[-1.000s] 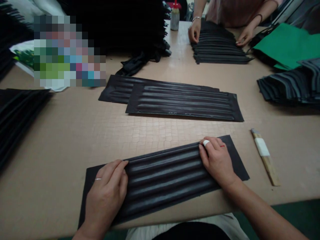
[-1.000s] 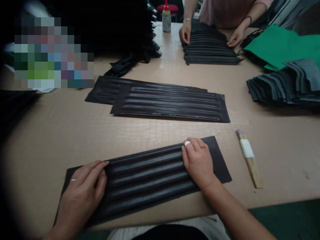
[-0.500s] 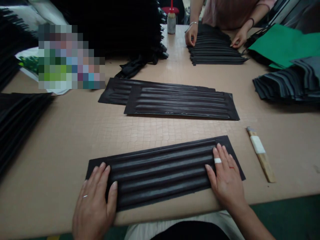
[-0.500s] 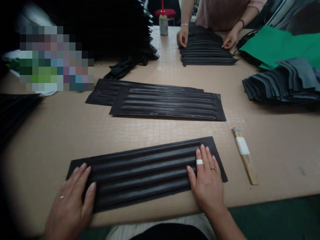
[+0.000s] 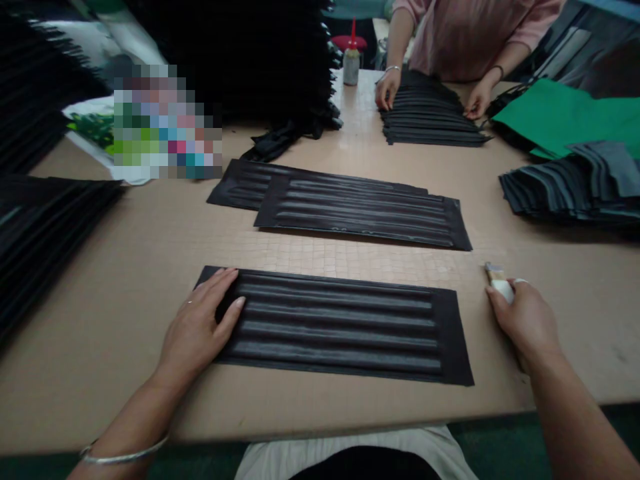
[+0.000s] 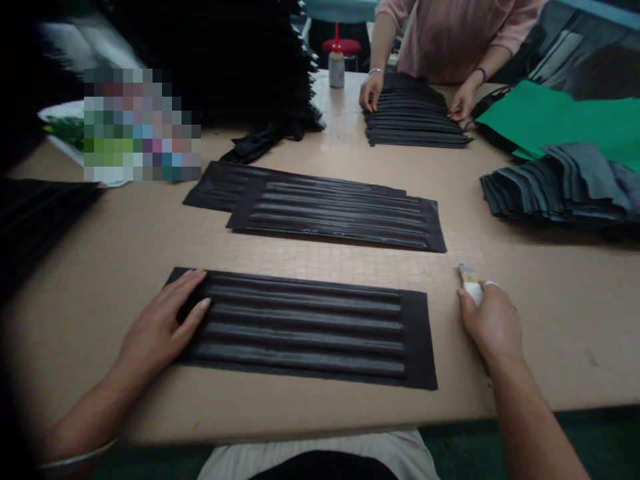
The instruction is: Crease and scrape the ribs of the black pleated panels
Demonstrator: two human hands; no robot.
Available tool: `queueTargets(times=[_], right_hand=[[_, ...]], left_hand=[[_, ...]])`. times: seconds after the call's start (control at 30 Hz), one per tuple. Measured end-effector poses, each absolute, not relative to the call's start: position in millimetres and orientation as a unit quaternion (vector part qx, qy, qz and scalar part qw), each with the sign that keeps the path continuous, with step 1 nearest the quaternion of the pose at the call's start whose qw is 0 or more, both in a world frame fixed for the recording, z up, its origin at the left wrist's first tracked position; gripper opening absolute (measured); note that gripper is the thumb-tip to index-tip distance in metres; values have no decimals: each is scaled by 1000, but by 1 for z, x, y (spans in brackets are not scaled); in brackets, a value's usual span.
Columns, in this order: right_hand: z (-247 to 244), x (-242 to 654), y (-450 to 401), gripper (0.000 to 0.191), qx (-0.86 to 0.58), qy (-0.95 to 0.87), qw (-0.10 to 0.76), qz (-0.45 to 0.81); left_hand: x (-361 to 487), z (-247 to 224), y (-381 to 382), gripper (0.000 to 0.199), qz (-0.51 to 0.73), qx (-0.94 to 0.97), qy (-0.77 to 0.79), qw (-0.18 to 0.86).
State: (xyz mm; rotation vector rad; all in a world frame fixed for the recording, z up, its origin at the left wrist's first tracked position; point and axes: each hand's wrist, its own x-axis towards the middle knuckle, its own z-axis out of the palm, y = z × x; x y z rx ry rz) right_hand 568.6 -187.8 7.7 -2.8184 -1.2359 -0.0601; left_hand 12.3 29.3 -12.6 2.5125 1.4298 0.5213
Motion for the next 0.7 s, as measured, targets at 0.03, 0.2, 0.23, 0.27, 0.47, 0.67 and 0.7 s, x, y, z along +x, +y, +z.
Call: queueTargets(times=[0.03,0.2,0.23,0.27,0.47,0.67,0.7], right_hand=[[10,568,-188,71,-915,-403,31,-9],[31,541,-157,71,-867,-489,69,66],[34,526,-142,70,-837,-535,81,78],[37,507,-124,68,-800,-586,95,89],[49,338,-17,46,-575,-796,101,162],[55,245,45,47,-512,-851,-14,121],[56,240,51,45,-501,-857,-20,121]], left_hand=[[16,-11,25,56,172,851,486,96],[18,-2,19,55,147,859,478,104],[15,-1,22,54,146,861,475,108],[12,0,24,52,147,861,474,109],[9,-5,25,44,183,843,497,92],[17,-3,17,45,179,831,519,89],[17,-2,17,46,178,830,521,89]])
